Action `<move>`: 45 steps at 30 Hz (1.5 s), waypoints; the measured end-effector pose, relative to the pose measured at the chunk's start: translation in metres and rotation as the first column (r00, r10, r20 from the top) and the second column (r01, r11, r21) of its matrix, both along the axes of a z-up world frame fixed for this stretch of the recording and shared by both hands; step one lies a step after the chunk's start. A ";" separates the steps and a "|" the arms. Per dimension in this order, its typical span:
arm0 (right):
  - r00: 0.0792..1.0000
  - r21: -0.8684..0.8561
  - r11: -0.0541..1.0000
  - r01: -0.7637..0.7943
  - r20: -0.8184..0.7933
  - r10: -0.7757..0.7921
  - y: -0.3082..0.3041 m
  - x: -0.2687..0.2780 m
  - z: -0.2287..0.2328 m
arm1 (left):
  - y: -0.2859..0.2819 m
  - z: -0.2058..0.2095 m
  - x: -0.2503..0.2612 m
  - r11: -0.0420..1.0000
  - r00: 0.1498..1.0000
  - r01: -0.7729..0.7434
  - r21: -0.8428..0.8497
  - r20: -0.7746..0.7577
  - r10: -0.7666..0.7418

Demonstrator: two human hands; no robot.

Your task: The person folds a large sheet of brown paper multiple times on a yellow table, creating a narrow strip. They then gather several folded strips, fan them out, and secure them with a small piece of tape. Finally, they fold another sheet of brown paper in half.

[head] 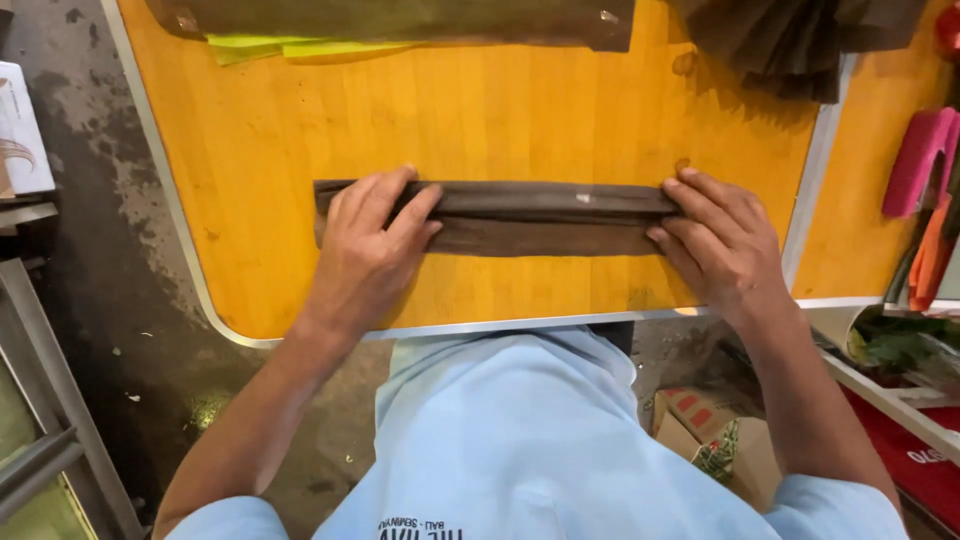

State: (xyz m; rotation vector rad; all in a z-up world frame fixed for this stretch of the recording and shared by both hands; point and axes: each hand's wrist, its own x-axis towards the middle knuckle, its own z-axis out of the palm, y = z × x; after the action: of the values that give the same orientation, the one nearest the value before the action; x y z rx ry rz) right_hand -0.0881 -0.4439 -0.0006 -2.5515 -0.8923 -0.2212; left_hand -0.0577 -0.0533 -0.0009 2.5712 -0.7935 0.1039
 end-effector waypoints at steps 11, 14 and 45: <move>0.998 -0.054 0.998 -0.031 0.044 0.034 -0.006 -0.008 -0.008 | 0.009 -0.010 -0.004 0.978 0.991 0.099 -0.184 -0.070 -0.114; 0.996 -0.091 0.996 -0.021 0.083 0.028 -0.004 -0.006 -0.007 | 0.012 -0.006 0.000 0.967 0.987 0.094 -0.236 -0.104 -0.122; 0.845 -0.389 0.921 -0.010 -0.496 -0.200 0.033 0.026 0.033 | 0.024 0.048 0.044 0.951 0.814 0.126 0.282 -0.578 0.064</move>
State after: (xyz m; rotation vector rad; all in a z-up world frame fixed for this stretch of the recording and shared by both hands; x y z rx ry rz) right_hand -0.0623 -0.4113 0.0321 -2.7768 -0.6270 0.6700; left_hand -0.0132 -0.0290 0.0466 2.6280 -0.6406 -0.8509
